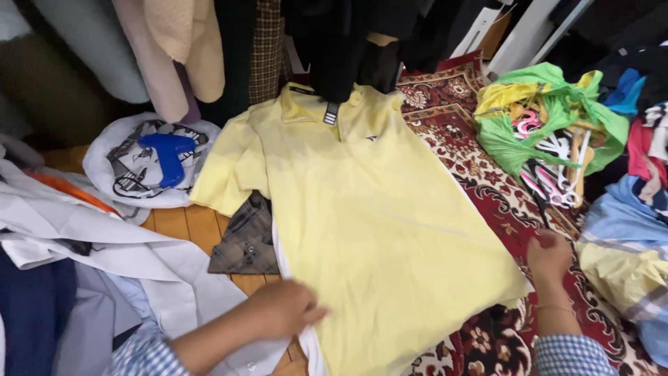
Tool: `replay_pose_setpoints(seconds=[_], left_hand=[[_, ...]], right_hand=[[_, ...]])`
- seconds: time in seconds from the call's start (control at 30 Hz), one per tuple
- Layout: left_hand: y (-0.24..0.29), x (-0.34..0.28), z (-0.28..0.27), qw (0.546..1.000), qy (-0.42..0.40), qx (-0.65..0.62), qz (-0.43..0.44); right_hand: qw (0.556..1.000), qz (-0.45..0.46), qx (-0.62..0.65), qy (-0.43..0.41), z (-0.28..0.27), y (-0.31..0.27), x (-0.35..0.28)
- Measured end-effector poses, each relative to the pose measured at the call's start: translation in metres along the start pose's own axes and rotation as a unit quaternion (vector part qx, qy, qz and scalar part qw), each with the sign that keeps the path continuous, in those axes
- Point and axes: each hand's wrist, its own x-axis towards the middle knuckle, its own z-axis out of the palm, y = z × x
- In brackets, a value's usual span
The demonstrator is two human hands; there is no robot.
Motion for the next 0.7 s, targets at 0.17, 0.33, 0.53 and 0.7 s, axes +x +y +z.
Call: replay_pose_setpoints(seconds=[0.17, 0.33, 0.53, 0.7], left_hand=[[0.007, 0.063, -0.040, 0.983, 0.134, -0.125, 0.015], [0.016, 0.130, -0.045, 0.983, 0.179, -0.022, -0.034], [0.006, 0.170, -0.072, 0.989, 0.117, -0.004, -0.092], [-0.025, 0.213, -0.090, 0.979, 0.171, -0.018, -0.113]], right_hand=[[0.992, -0.003, 0.033, -0.121, 0.048, -0.104, 0.015], [0.979, -0.063, -0.004, -0.196, 0.070, -0.222, -0.009], [0.873, -0.255, -0.081, -0.408, 0.066, -0.335, -0.047], [0.867, -0.201, -0.142, -0.433, 0.111, -0.335, -0.022]])
